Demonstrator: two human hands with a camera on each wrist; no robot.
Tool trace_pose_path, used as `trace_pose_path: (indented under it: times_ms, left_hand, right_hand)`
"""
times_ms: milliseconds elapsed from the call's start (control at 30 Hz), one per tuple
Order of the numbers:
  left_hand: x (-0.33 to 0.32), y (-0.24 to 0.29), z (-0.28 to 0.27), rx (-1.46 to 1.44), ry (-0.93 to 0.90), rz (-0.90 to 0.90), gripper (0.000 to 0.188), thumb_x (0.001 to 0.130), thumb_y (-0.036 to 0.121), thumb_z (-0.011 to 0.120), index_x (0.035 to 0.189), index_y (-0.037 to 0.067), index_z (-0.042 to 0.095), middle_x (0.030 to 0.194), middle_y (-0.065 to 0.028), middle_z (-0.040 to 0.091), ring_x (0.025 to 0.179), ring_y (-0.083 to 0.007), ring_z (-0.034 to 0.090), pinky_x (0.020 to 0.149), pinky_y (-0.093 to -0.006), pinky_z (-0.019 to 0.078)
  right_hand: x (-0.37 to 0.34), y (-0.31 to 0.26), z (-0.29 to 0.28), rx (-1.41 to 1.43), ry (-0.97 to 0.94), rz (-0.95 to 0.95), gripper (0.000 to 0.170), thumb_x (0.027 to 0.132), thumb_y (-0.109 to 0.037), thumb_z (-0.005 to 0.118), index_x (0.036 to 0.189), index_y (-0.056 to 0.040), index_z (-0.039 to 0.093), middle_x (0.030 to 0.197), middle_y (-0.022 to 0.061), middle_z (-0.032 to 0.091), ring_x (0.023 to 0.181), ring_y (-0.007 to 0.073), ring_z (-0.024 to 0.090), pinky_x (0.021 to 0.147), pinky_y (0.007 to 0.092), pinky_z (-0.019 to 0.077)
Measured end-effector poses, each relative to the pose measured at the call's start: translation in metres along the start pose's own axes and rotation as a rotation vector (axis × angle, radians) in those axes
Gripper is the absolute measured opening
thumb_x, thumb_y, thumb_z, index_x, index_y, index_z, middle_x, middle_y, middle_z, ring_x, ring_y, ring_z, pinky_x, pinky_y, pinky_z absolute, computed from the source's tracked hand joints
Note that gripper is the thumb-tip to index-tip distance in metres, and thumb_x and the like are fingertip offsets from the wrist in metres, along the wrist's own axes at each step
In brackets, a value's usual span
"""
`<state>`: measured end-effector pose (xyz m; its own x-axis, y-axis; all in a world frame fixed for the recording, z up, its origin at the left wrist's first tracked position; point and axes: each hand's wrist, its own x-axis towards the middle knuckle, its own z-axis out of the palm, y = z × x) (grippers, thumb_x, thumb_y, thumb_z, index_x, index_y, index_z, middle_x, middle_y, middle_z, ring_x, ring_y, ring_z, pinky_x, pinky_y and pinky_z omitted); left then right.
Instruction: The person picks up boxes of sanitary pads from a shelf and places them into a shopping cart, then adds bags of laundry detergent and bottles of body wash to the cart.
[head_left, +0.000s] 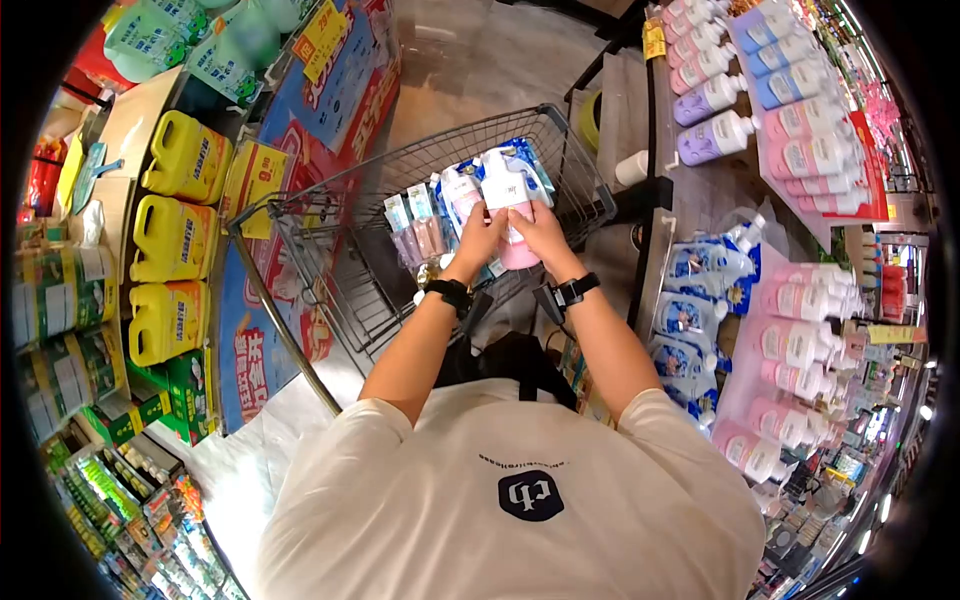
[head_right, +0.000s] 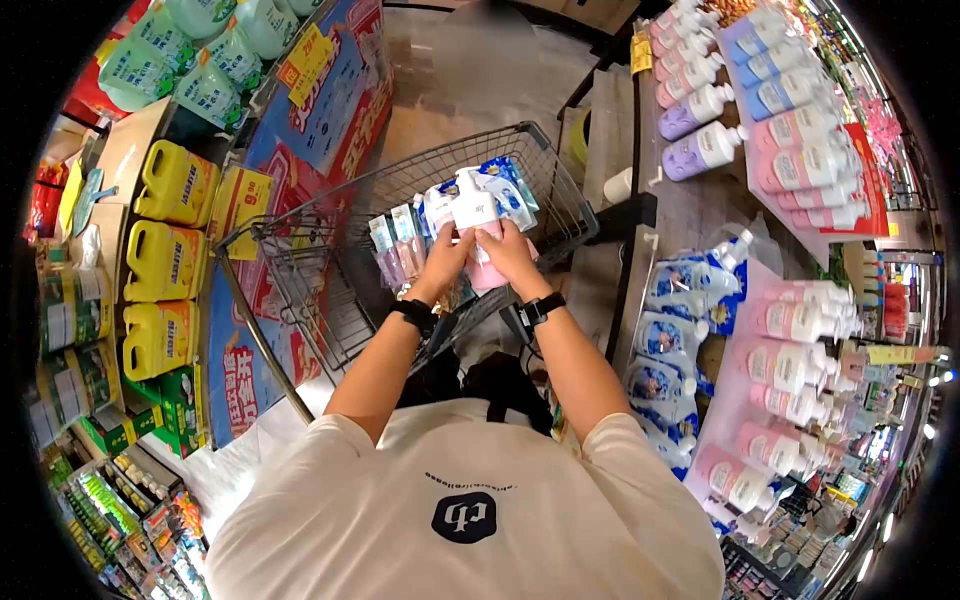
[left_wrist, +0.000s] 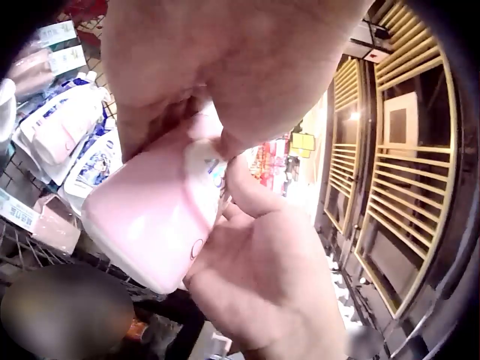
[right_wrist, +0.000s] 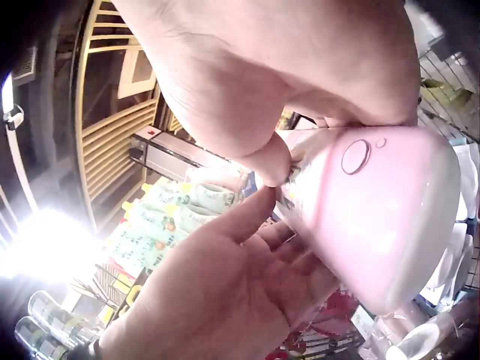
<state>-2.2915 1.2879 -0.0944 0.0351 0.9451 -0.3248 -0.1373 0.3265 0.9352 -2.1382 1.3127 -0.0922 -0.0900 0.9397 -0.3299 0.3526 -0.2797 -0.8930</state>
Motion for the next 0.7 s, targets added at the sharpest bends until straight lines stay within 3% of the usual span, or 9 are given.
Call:
trace_pose_path:
  times_ms: [67, 133, 200, 333, 433, 467, 533, 600, 700]
  left_hand:
    - [0.022, -0.021, -0.002, -0.01, -0.026, -0.164, 0.046, 0.097, 0.031, 0.057, 0.13, -0.001, 0.049, 0.109, -0.0119, 0.061, 0.091, -0.0166, 0.057, 0.077, -0.0296, 0.0479]
    - [0.05, -0.054, 0.001, 0.048, 0.052, -0.016, 0.046, 0.096, 0.028, 0.057, 0.132, -0.001, 0.048, 0.11, -0.0127, 0.061, 0.094, -0.0179, 0.056, 0.08, -0.0305, 0.048]
    - [0.079, -0.094, 0.001, 0.068, 0.052, -0.039, 0.049, 0.094, 0.021, 0.058, 0.136, 0.0, 0.043, 0.113, -0.0128, 0.059, 0.098, -0.0189, 0.056, 0.083, -0.0315, 0.0482]
    - [0.126, -0.142, 0.014, -0.214, 0.037, -0.126, 0.073, 0.09, 0.003, 0.059, 0.148, -0.001, 0.016, 0.121, -0.0122, 0.053, 0.102, -0.0176, 0.055, 0.083, -0.0292, 0.0488]
    - [0.158, -0.193, 0.022, -0.166, 0.065, -0.175, 0.083, 0.088, 0.0, 0.06, 0.15, -0.005, 0.005, 0.121, -0.0146, 0.053, 0.099, -0.0187, 0.056, 0.081, -0.029, 0.0497]
    - [0.162, -0.194, 0.024, -0.176, 0.08, -0.25, 0.081, 0.089, 0.003, 0.06, 0.15, -0.004, 0.008, 0.122, -0.0174, 0.052, 0.1, -0.0197, 0.056, 0.08, -0.0292, 0.05]
    - [0.162, -0.166, 0.029, -0.364, 0.153, -0.291, 0.081, 0.085, 0.001, 0.06, 0.149, -0.005, 0.011, 0.1, -0.0108, 0.058, 0.08, -0.0156, 0.057, 0.065, -0.0276, 0.0494]
    - [0.165, -0.191, 0.028, -0.166, 0.107, -0.298, 0.071, 0.088, 0.001, 0.055, 0.148, -0.004, 0.02, 0.104, -0.0129, 0.06, 0.083, -0.0165, 0.06, 0.069, -0.0281, 0.0509]
    - [0.158, -0.168, 0.025, 0.03, 0.1, -0.333, 0.057, 0.088, 0.004, 0.055, 0.142, -0.005, 0.037, 0.117, -0.0196, 0.061, 0.099, -0.0209, 0.063, 0.082, -0.029, 0.0514]
  right_hand:
    - [0.032, 0.033, 0.001, 0.033, -0.053, 0.087, 0.043, 0.087, -0.03, 0.069, 0.115, 0.0012, 0.058, 0.103, 0.0157, 0.068, 0.095, 0.0214, 0.065, 0.079, 0.035, 0.051]
    - [0.059, 0.042, 0.008, 0.016, -0.087, -0.016, 0.035, 0.092, -0.019, 0.064, 0.12, 0.0007, 0.054, 0.112, 0.0097, 0.062, 0.099, 0.0156, 0.06, 0.083, 0.0315, 0.0498]
    - [0.085, 0.051, 0.006, 0.032, -0.171, 0.199, 0.035, 0.092, -0.018, 0.065, 0.118, 0.0014, 0.054, 0.109, 0.0096, 0.063, 0.098, 0.0158, 0.059, 0.082, 0.0322, 0.0494]
    - [0.15, 0.105, 0.013, -0.007, -0.242, 0.248, 0.035, 0.091, -0.018, 0.065, 0.117, 0.0026, 0.055, 0.108, 0.0103, 0.063, 0.096, 0.0162, 0.06, 0.082, 0.0328, 0.0492]
    - [0.19, 0.153, 0.026, -0.112, -0.16, 0.268, 0.035, 0.087, -0.017, 0.067, 0.114, 0.0035, 0.057, 0.107, 0.0165, 0.066, 0.097, 0.0263, 0.064, 0.081, 0.0381, 0.05]
    - [0.205, 0.189, 0.029, -0.129, -0.144, 0.238, 0.038, 0.086, -0.021, 0.068, 0.113, 0.0029, 0.058, 0.107, 0.0195, 0.066, 0.1, 0.0323, 0.064, 0.083, 0.0404, 0.0498]
    - [0.215, 0.207, 0.035, -0.237, -0.118, 0.241, 0.041, 0.085, -0.024, 0.068, 0.113, 0.0042, 0.058, 0.108, 0.0233, 0.066, 0.101, 0.0376, 0.063, 0.084, 0.0426, 0.0496]
    - [0.215, 0.2, 0.04, -0.469, -0.074, 0.183, 0.04, 0.087, -0.024, 0.067, 0.114, 0.0031, 0.058, 0.107, 0.0229, 0.064, 0.1, 0.0346, 0.063, 0.085, 0.0436, 0.0486]
    - [0.211, 0.214, 0.047, -0.506, -0.011, 0.034, 0.042, 0.086, -0.026, 0.067, 0.114, 0.0029, 0.058, 0.105, 0.0245, 0.063, 0.097, 0.0402, 0.061, 0.086, 0.0484, 0.0473]
